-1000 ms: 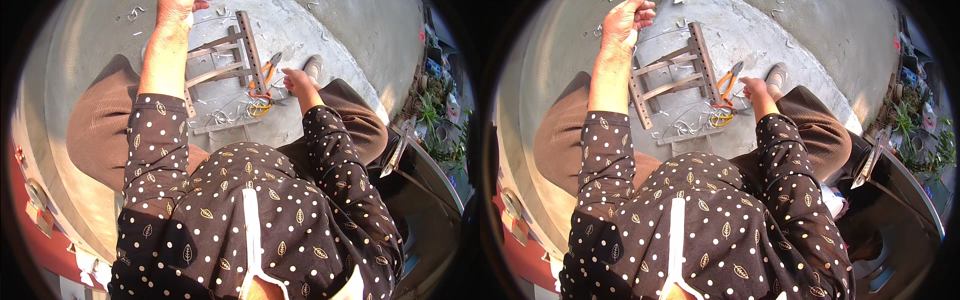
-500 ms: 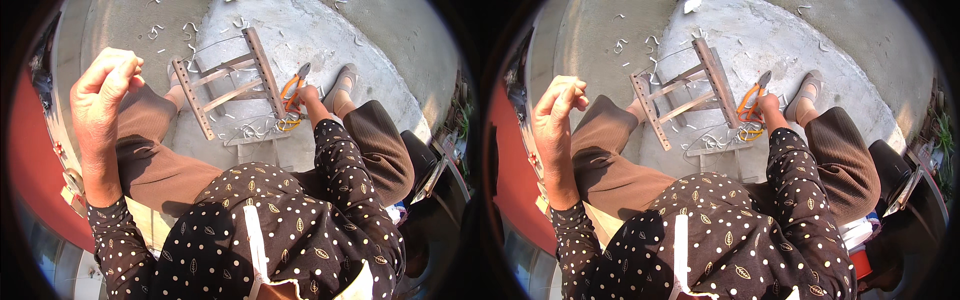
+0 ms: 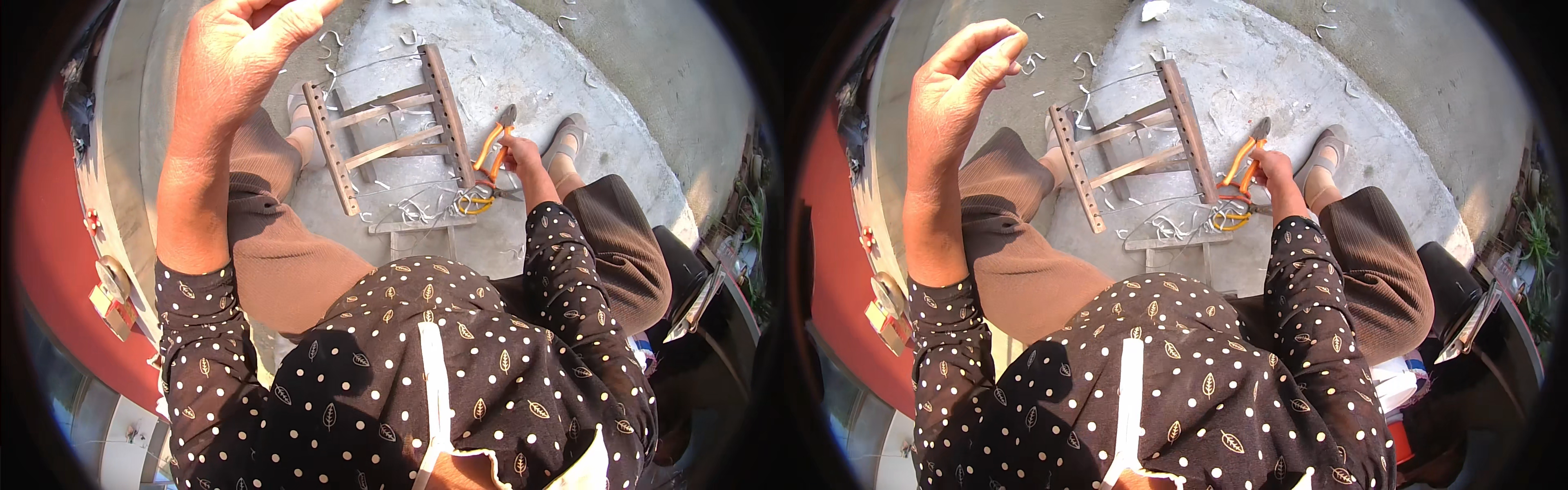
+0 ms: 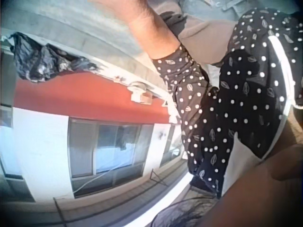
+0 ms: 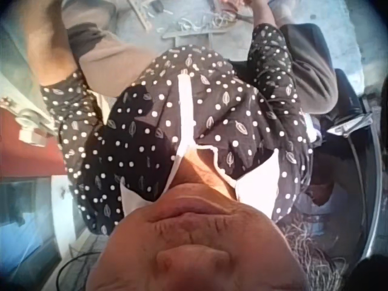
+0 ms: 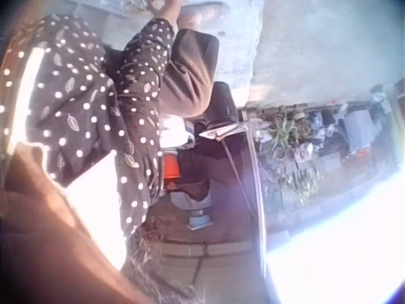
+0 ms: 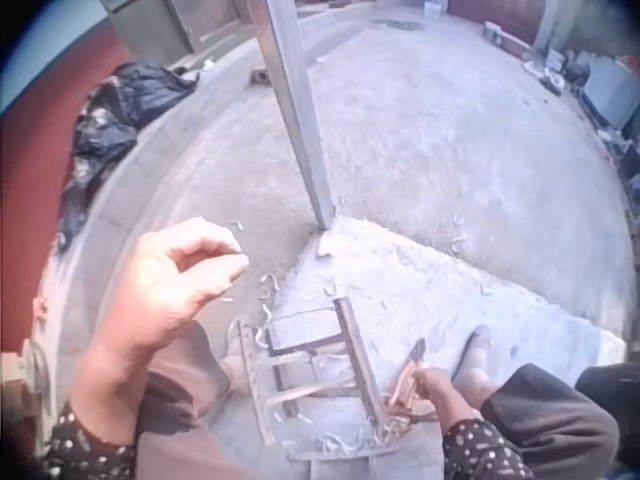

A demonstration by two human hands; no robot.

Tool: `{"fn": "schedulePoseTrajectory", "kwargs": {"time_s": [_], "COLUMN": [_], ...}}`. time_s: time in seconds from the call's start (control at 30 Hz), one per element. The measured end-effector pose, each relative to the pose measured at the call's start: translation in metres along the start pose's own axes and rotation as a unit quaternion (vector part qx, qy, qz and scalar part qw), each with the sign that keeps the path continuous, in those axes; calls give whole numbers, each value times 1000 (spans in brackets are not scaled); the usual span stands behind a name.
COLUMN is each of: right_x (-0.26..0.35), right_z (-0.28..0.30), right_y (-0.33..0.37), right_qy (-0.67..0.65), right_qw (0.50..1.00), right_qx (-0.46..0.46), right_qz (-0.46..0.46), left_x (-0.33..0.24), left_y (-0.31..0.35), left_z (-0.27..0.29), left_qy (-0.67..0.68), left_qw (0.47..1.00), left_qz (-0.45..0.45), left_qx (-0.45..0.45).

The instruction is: The person sits on the ground and uses pliers and scissors to cut and bend metal wires, attaching them to a metal frame. The person repeatedly adjusts the frame and secures the wires in place.

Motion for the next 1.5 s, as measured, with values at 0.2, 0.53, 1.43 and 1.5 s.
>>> {"fn": "schedulePoseTrajectory", "kwargs": {"time_s": [0.2,0.53,1.43,1.5], "right_x": [86,191,127,108], "right_z": [3,-131,-206,-194], "right_y": [77,320,322,307], "right_qy": [-81,78,-28,-33], "right_qw": [990,854,906,930], "right_qx": [48,121,238,210], "right_qz": [108,499,349,299], "left_x": [-17,-4,7,20], "left_y": [-4,-11,14,20], "left_z": [7,-74,-53,-6], "left_qy": [49,367,369,165], "left_qw": [997,910,928,972], "left_qz": [-27,-55,-11,-9], "left_qx": [-44,188,55,-166]}}
Point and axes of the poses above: each hand's wrist, its own y-axis away from the middle knuckle, its own z-axis out of the back of the hand, x = y × z, the point moved 6 cm from there along -y, towards the middle knuckle, and after that the axes turned 11 degrees about x, right-handed, at the moved point
